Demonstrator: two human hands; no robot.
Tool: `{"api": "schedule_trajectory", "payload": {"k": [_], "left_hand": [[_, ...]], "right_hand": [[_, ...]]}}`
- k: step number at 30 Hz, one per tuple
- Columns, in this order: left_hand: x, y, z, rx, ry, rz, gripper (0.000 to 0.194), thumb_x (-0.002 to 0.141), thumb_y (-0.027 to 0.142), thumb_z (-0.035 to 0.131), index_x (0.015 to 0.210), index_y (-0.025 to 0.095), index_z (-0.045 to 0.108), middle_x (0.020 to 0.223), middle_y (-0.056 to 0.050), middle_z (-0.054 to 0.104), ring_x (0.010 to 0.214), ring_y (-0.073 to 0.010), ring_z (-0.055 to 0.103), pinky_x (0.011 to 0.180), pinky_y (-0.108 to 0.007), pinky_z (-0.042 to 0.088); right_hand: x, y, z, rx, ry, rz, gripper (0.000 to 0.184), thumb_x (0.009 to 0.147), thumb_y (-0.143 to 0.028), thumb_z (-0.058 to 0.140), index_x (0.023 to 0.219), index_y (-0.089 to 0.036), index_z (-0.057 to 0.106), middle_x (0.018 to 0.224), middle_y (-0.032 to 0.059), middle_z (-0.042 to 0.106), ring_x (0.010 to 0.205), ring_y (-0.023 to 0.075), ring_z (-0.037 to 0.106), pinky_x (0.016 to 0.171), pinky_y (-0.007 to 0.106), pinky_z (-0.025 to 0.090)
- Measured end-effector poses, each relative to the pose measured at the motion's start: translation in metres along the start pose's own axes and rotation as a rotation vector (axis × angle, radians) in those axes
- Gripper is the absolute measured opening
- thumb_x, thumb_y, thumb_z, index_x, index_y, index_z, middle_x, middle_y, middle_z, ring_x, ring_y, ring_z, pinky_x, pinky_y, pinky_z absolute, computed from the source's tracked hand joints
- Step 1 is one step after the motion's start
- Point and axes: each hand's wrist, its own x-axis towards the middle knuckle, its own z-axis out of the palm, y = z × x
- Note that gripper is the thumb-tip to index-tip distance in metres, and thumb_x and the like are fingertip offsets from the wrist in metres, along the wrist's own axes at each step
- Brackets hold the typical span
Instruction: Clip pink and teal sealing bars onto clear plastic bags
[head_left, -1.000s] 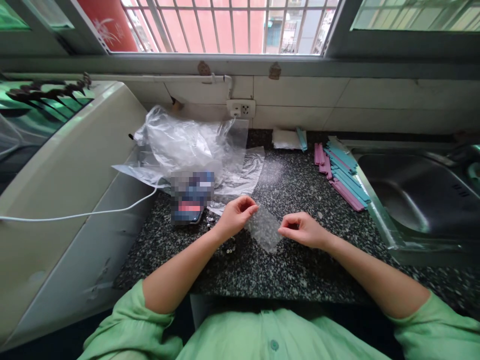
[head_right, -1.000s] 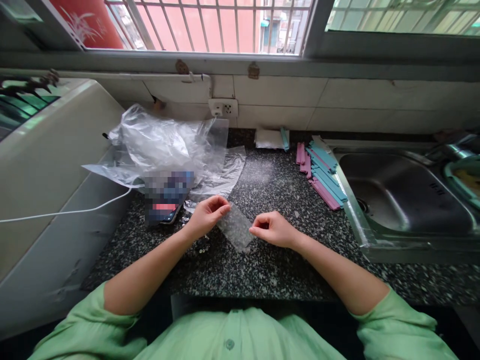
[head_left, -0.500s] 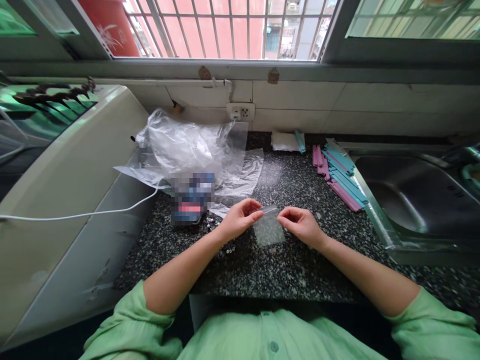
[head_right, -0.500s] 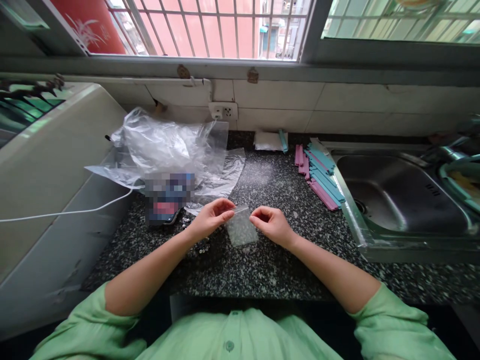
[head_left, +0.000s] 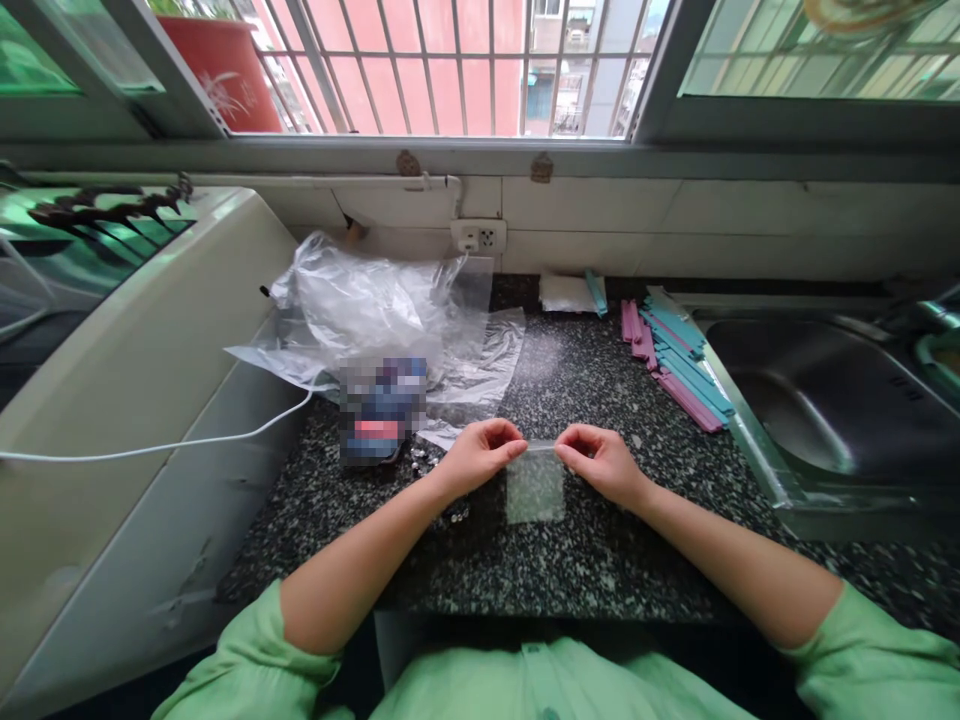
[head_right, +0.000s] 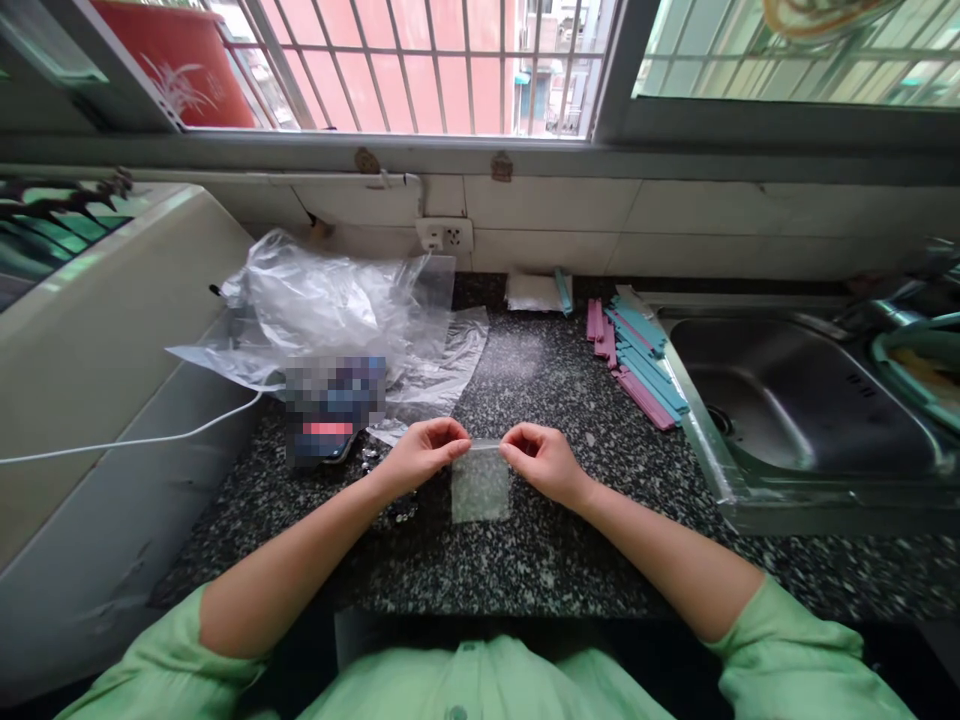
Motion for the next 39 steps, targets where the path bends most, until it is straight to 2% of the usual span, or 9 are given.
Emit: {"api": "schedule_trajectory", "payload": {"k": [13, 28, 39], "left_hand": [[0.0014, 0.0007, -0.0035, -0.012, 0.008, 0.005, 0.023, 0.065, 0.035, 0.065, 0.063, 0.014, 0.058, 0.057, 0.002, 0.055, 0.056, -0.0093, 0.047, 0.055, -0.022, 0.038], [-0.0007, 0.0030, -0.0040, 0.000, -0.013, 0.043, 0.024, 0.067, 0.036, 0.063, 0.062, 0.014, 0.056, 0.056, 0.002, 0.051, 0.053, -0.0084, 0.043, 0.052, -0.021, 0.034], [-0.0005, -0.0011, -0.0018, 0.039, -0.053, 0.062, 0.021, 0.070, 0.034, 0.060, 0.064, 0.015, 0.054, 0.057, 0.003, 0.049, 0.055, -0.0086, 0.042, 0.052, -0.021, 0.034]], "right_hand": [[0.0004, 0.0046, 0.0005, 0.002, 0.074, -0.042, 0.020, 0.075, -0.032, 0.055, 0.062, -0.017, 0.054, 0.057, -0.0007, 0.055, 0.053, 0.0100, 0.049, 0.051, 0.022, 0.041], [0.0004, 0.0083, -0.0005, 0.005, 0.017, 0.005, 0.020, 0.074, -0.035, 0.057, 0.066, -0.017, 0.057, 0.059, -0.0004, 0.056, 0.052, 0.0092, 0.047, 0.049, 0.021, 0.039], [-0.0010, 0.0019, 0.0018, -0.062, 0.021, -0.068, 0.017, 0.075, -0.030, 0.055, 0.063, -0.017, 0.056, 0.055, -0.0018, 0.053, 0.048, 0.0081, 0.042, 0.045, 0.021, 0.034]]}}
